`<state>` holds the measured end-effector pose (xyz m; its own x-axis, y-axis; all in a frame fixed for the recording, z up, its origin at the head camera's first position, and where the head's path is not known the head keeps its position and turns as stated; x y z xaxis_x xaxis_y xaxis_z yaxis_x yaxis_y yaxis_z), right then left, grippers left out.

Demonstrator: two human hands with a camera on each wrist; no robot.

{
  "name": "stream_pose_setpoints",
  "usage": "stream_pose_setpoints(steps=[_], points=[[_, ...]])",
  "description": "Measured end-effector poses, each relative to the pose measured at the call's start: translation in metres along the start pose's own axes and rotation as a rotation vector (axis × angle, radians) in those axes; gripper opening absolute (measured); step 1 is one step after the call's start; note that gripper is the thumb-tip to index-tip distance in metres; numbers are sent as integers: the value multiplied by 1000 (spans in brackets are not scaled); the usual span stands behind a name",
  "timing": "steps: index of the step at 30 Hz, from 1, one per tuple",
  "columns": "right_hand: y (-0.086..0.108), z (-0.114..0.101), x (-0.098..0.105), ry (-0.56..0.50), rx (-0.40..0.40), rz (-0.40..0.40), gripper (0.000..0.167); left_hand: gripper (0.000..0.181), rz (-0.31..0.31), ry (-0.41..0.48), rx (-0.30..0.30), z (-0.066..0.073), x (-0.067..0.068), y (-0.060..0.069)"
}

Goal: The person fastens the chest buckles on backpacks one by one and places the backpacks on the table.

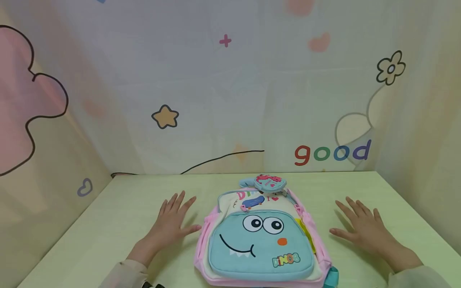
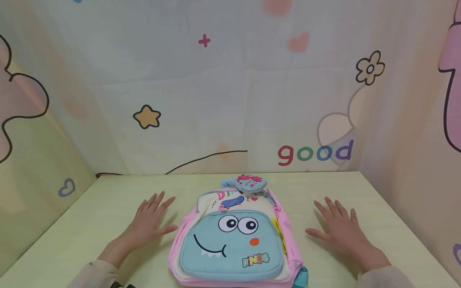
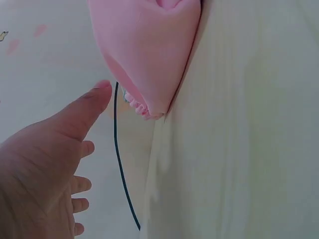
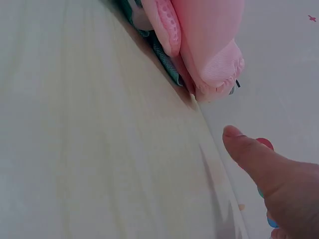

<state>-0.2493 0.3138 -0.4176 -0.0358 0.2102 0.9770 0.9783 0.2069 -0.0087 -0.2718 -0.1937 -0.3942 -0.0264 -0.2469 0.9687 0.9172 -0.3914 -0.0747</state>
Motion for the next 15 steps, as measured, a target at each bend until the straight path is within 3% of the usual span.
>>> stream_pose_setpoints(steps=[6,15], points=[[-1,-1,8,-20,37,62,82,80,65,17,-26,4,6,0],[-1,-14,34,-189,65,101,74,78,149,64,-146,15,17,1]])
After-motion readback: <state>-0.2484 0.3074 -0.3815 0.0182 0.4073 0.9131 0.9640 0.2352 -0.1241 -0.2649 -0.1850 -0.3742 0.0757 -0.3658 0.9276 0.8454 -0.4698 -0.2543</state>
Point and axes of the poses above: each hand's wrist, its own y-axis away from the middle knuckle, its own x-axis out of the back of the hand, z = x × y, the point moved 2 cm from there along -y, towards the middle knuckle, and after that the axes turned 10 degrees about -z, right-handed, at the moved point
